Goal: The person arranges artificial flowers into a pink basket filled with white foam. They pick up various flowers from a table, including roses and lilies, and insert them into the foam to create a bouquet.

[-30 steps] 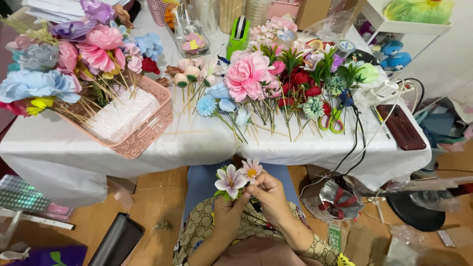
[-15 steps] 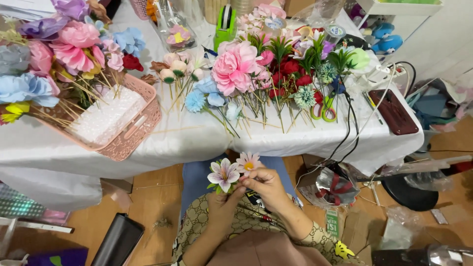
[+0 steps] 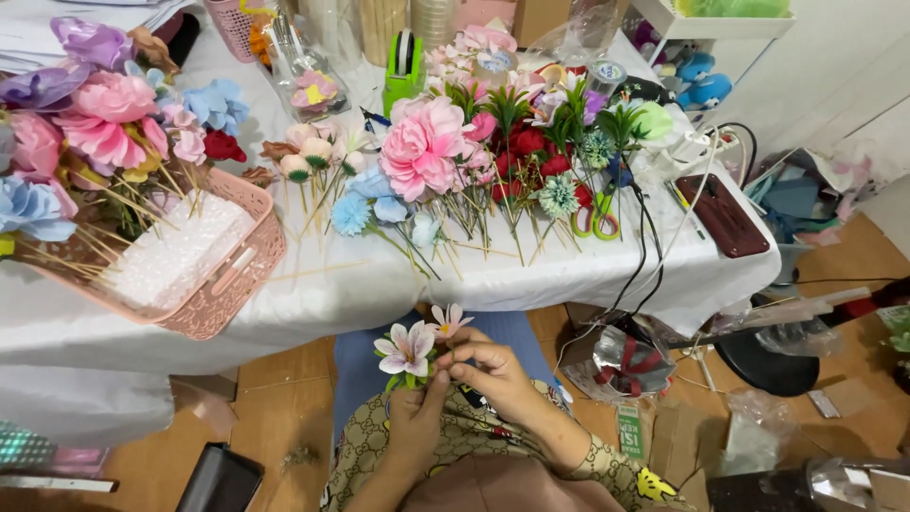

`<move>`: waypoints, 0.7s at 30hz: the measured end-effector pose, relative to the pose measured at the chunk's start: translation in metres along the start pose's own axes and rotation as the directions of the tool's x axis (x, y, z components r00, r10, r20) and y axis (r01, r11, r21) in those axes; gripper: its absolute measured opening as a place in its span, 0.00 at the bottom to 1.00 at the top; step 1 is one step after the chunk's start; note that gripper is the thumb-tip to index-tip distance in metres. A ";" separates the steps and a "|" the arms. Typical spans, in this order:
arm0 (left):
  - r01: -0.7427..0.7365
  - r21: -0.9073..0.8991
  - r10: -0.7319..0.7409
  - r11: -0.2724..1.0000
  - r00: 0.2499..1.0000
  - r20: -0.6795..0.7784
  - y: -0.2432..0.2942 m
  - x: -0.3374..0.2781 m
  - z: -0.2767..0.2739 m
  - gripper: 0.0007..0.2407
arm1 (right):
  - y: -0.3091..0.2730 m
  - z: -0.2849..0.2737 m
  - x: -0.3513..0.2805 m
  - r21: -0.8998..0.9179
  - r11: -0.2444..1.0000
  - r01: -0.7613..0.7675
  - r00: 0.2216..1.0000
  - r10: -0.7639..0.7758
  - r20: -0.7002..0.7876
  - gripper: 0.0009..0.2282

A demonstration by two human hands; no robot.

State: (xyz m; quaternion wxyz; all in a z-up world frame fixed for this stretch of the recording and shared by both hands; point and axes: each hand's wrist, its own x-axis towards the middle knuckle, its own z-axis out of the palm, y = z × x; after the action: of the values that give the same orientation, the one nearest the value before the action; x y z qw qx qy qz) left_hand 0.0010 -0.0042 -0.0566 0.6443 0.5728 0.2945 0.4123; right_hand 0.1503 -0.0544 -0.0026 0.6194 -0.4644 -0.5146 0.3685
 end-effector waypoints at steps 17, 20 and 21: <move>0.078 -0.051 -0.080 0.996 0.996 -0.043 0.018 -0.003 0.006 0.10 | 0.028 -0.006 -0.010 0.212 0.972 -0.097 0.993 0.109 -0.046 0.05; 0.001 -0.050 -0.002 0.999 1.000 -0.019 0.034 0.001 0.009 0.10 | 0.024 -0.007 -0.013 0.237 0.964 -0.123 0.989 0.139 -0.055 0.07; 0.032 -0.018 -0.032 0.999 0.999 0.008 0.041 0.002 0.011 0.12 | 0.018 -0.006 -0.014 0.253 0.956 -0.145 0.984 0.167 -0.067 0.02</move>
State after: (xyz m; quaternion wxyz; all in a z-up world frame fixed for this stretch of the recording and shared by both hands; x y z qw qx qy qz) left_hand 0.0027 -0.0078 -0.0141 0.6571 0.5638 0.2973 0.4025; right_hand 0.1538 -0.0631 -0.0243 0.6634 -0.4383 -0.3988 0.4568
